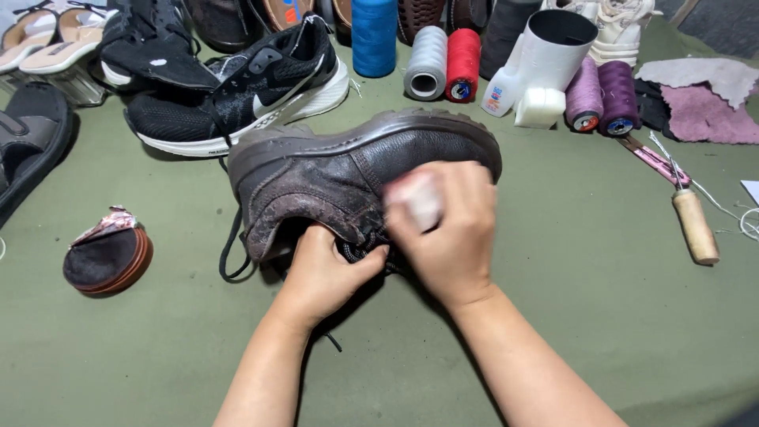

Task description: Polishing a brown leather boot using a cloth and polish at a workbench.

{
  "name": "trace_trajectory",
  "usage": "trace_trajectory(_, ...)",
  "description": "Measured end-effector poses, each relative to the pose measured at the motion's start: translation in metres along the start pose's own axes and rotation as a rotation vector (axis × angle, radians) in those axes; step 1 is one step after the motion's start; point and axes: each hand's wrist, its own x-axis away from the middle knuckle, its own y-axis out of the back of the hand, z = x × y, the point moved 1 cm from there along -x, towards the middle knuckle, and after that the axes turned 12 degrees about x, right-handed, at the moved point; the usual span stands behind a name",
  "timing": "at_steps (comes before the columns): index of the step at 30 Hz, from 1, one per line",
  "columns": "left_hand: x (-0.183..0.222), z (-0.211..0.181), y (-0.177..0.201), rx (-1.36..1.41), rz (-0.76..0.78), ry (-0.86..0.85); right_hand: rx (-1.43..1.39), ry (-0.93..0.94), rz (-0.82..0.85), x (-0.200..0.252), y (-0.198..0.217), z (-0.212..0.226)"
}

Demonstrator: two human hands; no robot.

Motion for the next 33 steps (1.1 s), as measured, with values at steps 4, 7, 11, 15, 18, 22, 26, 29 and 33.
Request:
trace_trajectory(4, 0.0, 0.008, 0.001, 0.013, 0.024, 0.225, -0.035, 0.046, -0.021, 0.009, -0.007, -0.005)
trace_trajectory(7, -0.002, 0.014, 0.002, -0.01, 0.014, 0.254, -0.103, 0.128, -0.011, 0.011, -0.01, -0.003)
trace_trajectory(11, 0.0, 0.022, 0.002, 0.024, -0.004, 0.27, -0.107, 0.055, -0.024, 0.013, -0.01, -0.003)
trace_trajectory(15, -0.004, 0.025, 0.004, 0.007, 0.011, 0.236, -0.035, 0.0, -0.068, 0.008, -0.01, -0.006)
trace_trajectory(18, 0.0, 0.035, 0.003, 0.017, -0.003, 0.236, -0.087, 0.102, -0.001, 0.013, -0.007, 0.001)
trace_trajectory(22, -0.003, 0.044, 0.004, 0.002, 0.011, 0.218, -0.046, 0.084, -0.034, 0.011, -0.007, -0.004)
trace_trajectory(26, -0.003, 0.052, 0.004, 0.006, 0.013, 0.2, -0.063, 0.104, -0.024, 0.014, -0.01, -0.004)
trace_trajectory(29, -0.006, 0.051, 0.006, 0.009, 0.018, 0.188, -0.069, 0.086, -0.037, 0.012, -0.011, -0.007)
trace_trajectory(33, -0.005, 0.037, 0.0, 0.022, 0.01, 0.19, -0.095, 0.181, -0.007, 0.018, -0.013, -0.004)
